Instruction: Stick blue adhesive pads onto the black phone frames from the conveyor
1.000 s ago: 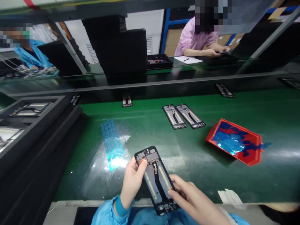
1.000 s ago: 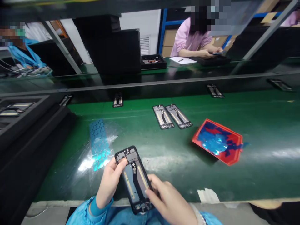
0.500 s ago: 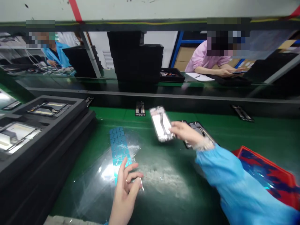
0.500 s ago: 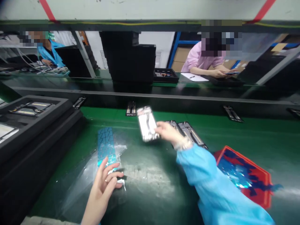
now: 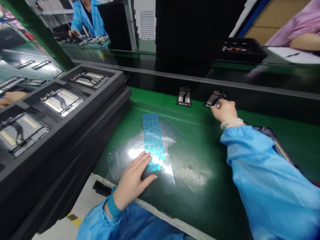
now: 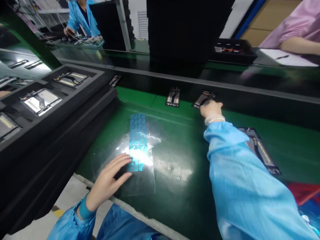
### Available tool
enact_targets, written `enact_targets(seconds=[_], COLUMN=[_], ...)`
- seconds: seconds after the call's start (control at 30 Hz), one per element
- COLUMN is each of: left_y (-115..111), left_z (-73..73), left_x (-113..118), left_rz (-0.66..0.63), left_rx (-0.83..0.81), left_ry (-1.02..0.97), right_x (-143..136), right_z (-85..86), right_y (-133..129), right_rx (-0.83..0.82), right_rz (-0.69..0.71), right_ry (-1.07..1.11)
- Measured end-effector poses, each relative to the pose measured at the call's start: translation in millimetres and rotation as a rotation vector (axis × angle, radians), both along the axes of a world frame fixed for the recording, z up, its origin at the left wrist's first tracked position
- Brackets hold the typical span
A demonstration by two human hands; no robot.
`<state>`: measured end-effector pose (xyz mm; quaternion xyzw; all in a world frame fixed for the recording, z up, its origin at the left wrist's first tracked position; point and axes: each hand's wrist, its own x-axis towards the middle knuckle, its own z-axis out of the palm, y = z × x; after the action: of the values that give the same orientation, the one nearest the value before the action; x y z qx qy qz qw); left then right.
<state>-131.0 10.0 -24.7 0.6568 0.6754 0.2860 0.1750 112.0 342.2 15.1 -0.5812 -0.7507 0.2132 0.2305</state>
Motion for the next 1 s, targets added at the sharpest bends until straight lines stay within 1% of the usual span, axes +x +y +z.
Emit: enact_targets(seconds=[0.07,0.1,0.13,0.17,0.2,0.23,0.3,0.33,0.4,0.47,0.63,0.87,1.0], left_y=[7.9,11.5,14.5,17.1,19.2,20.9,23.2,24.1,25.5,26.6,27.2,29.9,33.4], left_z=[-1.6,-2.7,-3.8,-4.7,-5.5,-6.0,-6.4,-6.3,-5.8,-4.9,-2.3,-0.8,-2.5], left_x=[9.2,13.2,16.2,18.4,19.6,20.1,19.8,19.6,19.9,21.0,24.4,23.9,17.9], left_rz=[-0.101,-0.122,-0.128,-0.124,-0.113,-0.101,-0.082,-0.070,-0.044,-0.023,-0.008,0.001,-0.008], left_rx=[-0.041,-0.056,-0.065,-0.072,-0.077,-0.081,-0.081,-0.078,-0.071,-0.063,-0.039,-0.021,-0.019], left_ry=[0.080,0.120,0.159,0.194,0.224,0.245,0.262,0.257,0.238,0.218,0.198,0.154,0.104], right_x=[-9.7,-15.8,-22.4,-29.2,-36.0,-42.4,-53.8,-58.8,-67.3,-74.3,-83.7,-85.8,-90.7], right_z=[-0.1,-1.6,-3.9,-6.6,-9.3,-11.7,-14.6,-15.1,-14.8,-14.1,-13.7,-12.9,-11.0], right_y=[-42.1,-67.5,-93.8,-119.7,-143.4,-163.9,-192.4,-200.5,-207.2,-207.4,-208.1,-217.3,-219.4], right_rx=[0.003,-0.024,-0.050,-0.067,-0.042,-0.008,0.069,0.101,0.144,0.167,0.175,0.117,0.038], right_rz=[0.060,0.139,0.235,0.363,0.513,0.616,0.767,0.807,0.868,0.897,0.903,0.892,0.846], right_ry=[-0.053,-0.067,-0.078,-0.083,-0.097,-0.106,-0.135,-0.165,-0.253,-0.336,-0.407,-0.407,-0.336])
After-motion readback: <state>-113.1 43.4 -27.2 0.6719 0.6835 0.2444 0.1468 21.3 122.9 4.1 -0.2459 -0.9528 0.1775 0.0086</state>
